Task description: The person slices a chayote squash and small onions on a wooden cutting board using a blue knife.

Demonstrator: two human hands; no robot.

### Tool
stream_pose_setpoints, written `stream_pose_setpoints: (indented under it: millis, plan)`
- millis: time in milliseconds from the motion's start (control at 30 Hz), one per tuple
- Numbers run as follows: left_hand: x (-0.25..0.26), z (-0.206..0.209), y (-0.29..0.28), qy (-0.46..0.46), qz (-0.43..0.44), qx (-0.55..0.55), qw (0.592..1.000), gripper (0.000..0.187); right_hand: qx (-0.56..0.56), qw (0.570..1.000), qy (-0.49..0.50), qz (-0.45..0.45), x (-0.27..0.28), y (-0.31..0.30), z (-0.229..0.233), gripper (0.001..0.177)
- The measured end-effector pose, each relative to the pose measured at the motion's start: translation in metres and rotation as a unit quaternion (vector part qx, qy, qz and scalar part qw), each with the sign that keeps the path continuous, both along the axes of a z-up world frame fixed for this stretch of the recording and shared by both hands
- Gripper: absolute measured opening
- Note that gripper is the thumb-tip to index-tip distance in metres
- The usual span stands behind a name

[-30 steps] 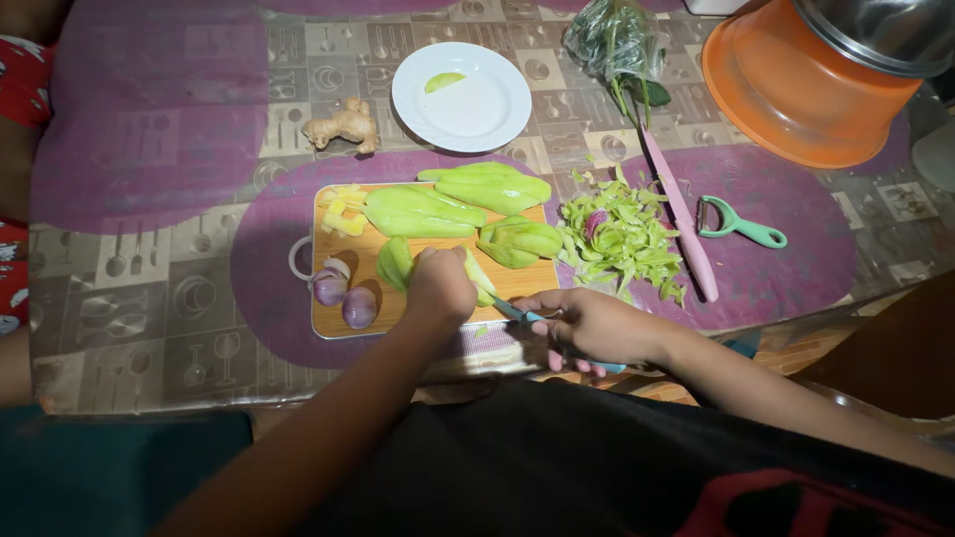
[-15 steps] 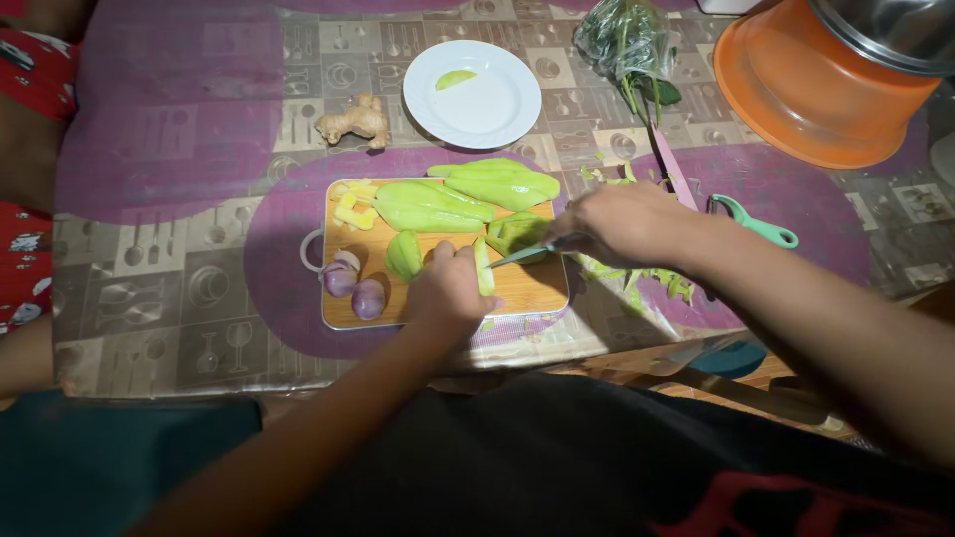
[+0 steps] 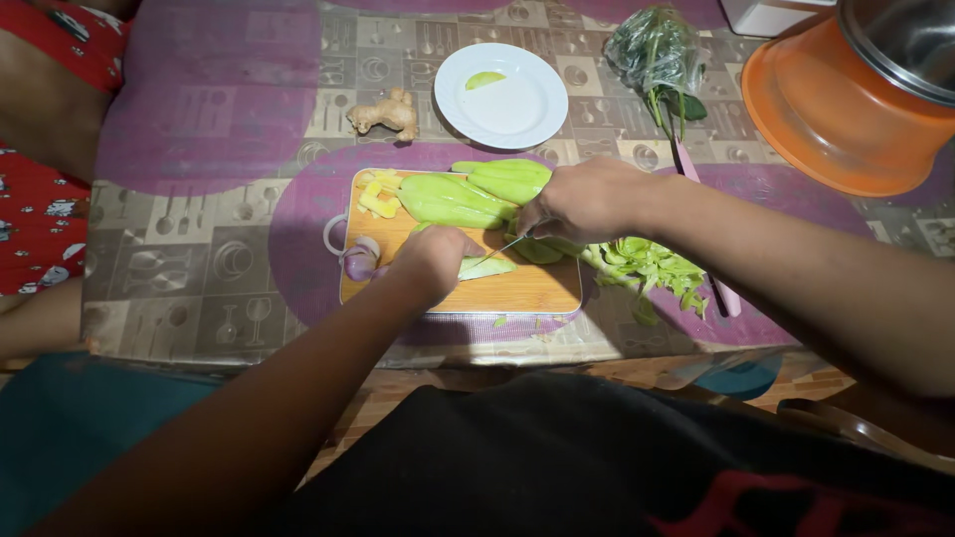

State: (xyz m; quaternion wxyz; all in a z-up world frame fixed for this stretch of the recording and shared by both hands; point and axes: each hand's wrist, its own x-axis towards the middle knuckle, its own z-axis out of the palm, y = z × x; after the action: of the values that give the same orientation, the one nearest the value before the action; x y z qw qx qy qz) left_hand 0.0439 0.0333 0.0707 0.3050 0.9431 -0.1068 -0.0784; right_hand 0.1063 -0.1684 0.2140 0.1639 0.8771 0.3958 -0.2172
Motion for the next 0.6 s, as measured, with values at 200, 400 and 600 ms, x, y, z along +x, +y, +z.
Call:
stream_pose_setpoints:
  millis: [200,400,600]
  plan:
    - [0.006,-0.009,-0.003,-0.023,-0.017,0.014,0.999,0.03,-0.022,0.999,0.008,-0.026,-0.005,0.008,-0.005,0.031]
    - [0.012,-0.008,-0.008,0.009,-0.026,0.038,0.999,0.024,-0.007,0.995,0.067,-0.076,-0.004,0.02,-0.008,0.032]
    - [0.011,-0.032,-0.009,-0.105,-0.111,0.092,0.984,0.019,-0.013,0.965,0.138,-0.221,-0.016,0.018,-0.013,0.031]
